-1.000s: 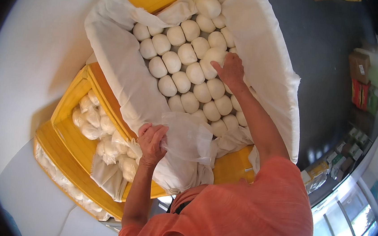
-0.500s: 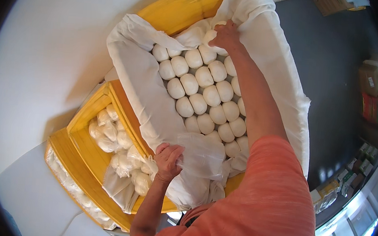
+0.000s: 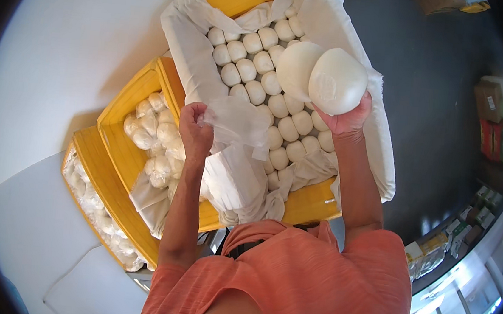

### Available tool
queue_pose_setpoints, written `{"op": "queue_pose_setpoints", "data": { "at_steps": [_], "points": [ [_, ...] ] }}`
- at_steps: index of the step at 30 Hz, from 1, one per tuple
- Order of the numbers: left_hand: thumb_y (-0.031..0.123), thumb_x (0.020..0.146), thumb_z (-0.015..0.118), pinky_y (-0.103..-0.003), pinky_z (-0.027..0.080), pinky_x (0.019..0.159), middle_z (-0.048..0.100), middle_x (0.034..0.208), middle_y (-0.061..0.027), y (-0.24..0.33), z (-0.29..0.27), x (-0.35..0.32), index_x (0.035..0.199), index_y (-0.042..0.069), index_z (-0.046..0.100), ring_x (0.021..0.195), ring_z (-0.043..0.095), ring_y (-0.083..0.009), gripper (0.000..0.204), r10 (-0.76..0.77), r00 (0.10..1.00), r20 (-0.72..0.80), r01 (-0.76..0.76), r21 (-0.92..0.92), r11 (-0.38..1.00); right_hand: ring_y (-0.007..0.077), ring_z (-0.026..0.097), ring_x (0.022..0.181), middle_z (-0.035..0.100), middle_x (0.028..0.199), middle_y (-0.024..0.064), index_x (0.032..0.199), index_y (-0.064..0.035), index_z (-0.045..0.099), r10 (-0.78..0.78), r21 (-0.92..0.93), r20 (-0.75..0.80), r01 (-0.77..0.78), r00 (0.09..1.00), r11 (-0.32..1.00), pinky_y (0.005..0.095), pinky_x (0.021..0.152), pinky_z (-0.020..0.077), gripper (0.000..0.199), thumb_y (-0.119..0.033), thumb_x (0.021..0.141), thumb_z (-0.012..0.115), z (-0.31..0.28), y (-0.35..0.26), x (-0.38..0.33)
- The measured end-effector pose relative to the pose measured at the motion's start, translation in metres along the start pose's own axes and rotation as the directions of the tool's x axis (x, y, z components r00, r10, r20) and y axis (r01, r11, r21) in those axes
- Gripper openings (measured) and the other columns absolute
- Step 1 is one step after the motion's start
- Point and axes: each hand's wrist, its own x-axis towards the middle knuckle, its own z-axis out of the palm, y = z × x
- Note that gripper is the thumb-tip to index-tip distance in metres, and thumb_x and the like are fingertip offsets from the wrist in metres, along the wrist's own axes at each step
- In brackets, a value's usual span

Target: The person repeatedly picks small white dough balls from a yellow bin and places them into a white cloth bag, then ties the bag and sets it aside. The process continues with multiple bags being filled and tied in sequence.

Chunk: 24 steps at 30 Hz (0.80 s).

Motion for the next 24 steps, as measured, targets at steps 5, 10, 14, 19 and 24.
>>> {"op": "queue_pose_setpoints", "data": {
  "at_steps": [5, 10, 14, 19, 24],
  "points": [
    [-0.001, 0.072, 0.059, -0.032, 0.048, 0.066, 0.062, 0.080, -0.0111, 0.046, -0.029, 0.007, 0.087, 0.002, 0.060, 0.068, 0.060, -0.0235, 0.015, 0.056, 0.998, 0.004, -0.056, 0.131, 0.990, 0.0250, 0.044, 0.121, 0.048, 0.128, 0.0096, 0.126, -0.0087, 0.047, -0.038, -0.144, 0.242, 0.075, 0.970, 0.987, 0.0465, 0.098, 0.0411, 0.069, -0.058, 0.078, 0.057, -0.031, 0.007, -0.083],
    [0.000, 0.070, 0.060, -0.034, 0.049, 0.067, 0.064, 0.082, -0.0133, 0.075, -0.052, -0.016, 0.088, 0.003, 0.063, 0.072, 0.062, -0.0295, 0.019, 0.166, 0.983, 0.083, -0.179, 0.191, 0.965, 0.0281, 0.042, 0.124, 0.038, 0.138, 0.0202, 0.111, -0.0007, 0.055, 0.288, -0.228, 0.581, -0.187, 0.761, 0.956, 0.0399, 0.100, 0.0347, 0.069, -0.045, 0.062, 0.074, 0.081, 0.036, -0.131],
    [-0.003, 0.066, 0.060, -0.035, 0.049, 0.068, 0.062, 0.084, -0.0138, 0.099, -0.098, -0.045, 0.089, 0.002, 0.063, 0.078, 0.062, -0.0315, 0.024, 0.259, 0.940, 0.222, -0.310, 0.241, 0.919, 0.0263, 0.036, 0.128, 0.043, 0.131, 0.0195, 0.105, 0.0008, 0.058, 0.339, -0.529, 0.530, -0.009, 0.778, 0.848, 0.0374, 0.103, 0.0281, 0.058, -0.031, 0.060, 0.077, 0.087, 0.073, -0.129],
    [-0.010, 0.065, 0.055, -0.037, 0.051, 0.071, 0.057, 0.101, -0.0144, 0.085, -0.153, -0.079, 0.099, 0.003, 0.058, 0.087, 0.059, -0.0312, 0.037, 0.401, 0.894, 0.199, -0.446, 0.325, 0.834, 0.0208, 0.038, 0.114, 0.046, 0.110, 0.0107, 0.104, -0.0012, 0.058, 0.263, -0.708, 0.533, 0.253, 0.804, 0.660, 0.0330, 0.097, 0.0303, 0.052, -0.020, 0.060, 0.076, 0.084, 0.120, -0.140],
    [-0.009, 0.070, 0.055, -0.031, 0.052, 0.063, 0.051, 0.107, -0.0144, 0.049, -0.198, -0.103, 0.099, 0.000, 0.055, 0.083, 0.059, -0.0231, 0.031, 0.321, 0.937, -0.136, -0.272, 0.294, 0.916, 0.0204, 0.040, 0.106, 0.041, 0.114, 0.0094, 0.105, -0.0015, 0.058, 0.000, -0.631, 0.567, 0.434, 0.824, 0.643, 0.0306, 0.089, 0.0343, 0.050, -0.017, 0.060, 0.075, 0.135, 0.148, -0.169]
  ]
}}
